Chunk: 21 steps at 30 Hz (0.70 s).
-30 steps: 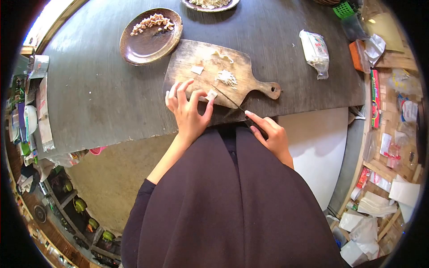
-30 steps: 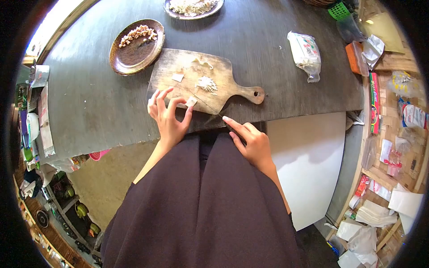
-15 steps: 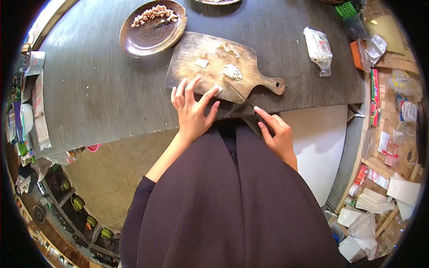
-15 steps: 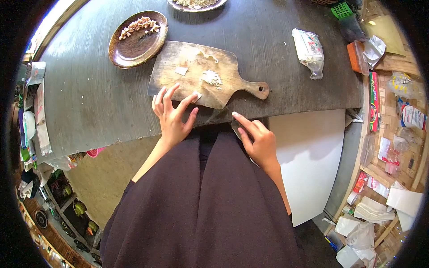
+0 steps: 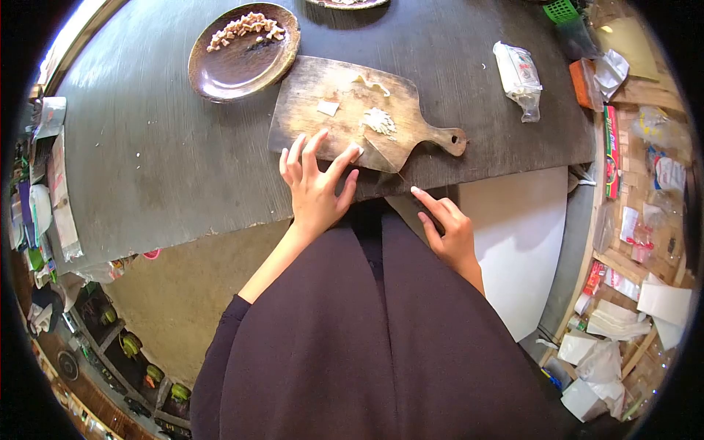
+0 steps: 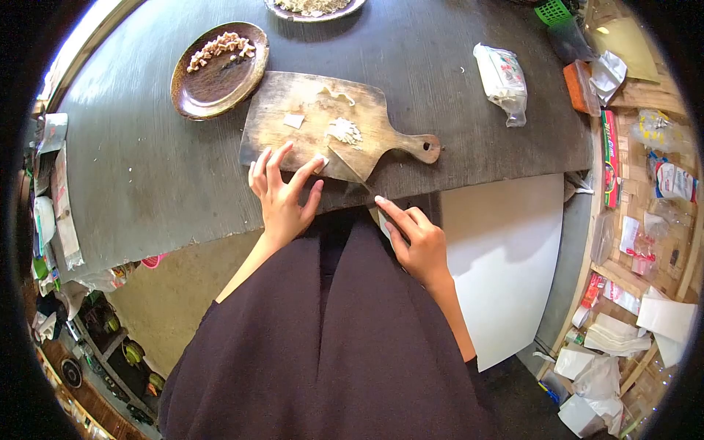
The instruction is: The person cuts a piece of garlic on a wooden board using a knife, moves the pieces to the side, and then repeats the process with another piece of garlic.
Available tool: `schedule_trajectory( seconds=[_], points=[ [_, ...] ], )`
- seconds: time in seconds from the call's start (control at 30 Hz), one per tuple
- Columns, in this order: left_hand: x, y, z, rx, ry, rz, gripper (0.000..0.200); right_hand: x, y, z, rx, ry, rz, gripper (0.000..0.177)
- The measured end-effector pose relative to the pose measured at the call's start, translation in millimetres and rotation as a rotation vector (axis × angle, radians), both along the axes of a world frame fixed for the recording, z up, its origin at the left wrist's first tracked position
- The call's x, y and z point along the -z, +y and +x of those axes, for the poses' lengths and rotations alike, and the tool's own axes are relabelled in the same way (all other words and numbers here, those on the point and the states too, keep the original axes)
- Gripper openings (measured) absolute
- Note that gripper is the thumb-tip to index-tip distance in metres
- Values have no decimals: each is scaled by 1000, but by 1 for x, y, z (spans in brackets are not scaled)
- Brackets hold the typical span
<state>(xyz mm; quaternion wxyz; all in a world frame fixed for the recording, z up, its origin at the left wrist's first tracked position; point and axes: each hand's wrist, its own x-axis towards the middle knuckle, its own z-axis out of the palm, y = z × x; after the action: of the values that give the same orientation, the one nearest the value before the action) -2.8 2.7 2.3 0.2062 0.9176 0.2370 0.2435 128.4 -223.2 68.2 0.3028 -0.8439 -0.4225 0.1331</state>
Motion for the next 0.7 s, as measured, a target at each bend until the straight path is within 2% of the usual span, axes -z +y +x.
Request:
schedule_trajectory(
  seconds=[0.17,0.23,0.7],
  points=[
    [1,0,0,7,12,14,44,-11,6,1,13,87,-21,54],
    [1,0,0,11,16,21,44,-14,8,3,22,114,-133,55],
    [1,3,-2,10,-7,-26,44,-8,16,-5,-28,-5,-71,54]
  ],
)
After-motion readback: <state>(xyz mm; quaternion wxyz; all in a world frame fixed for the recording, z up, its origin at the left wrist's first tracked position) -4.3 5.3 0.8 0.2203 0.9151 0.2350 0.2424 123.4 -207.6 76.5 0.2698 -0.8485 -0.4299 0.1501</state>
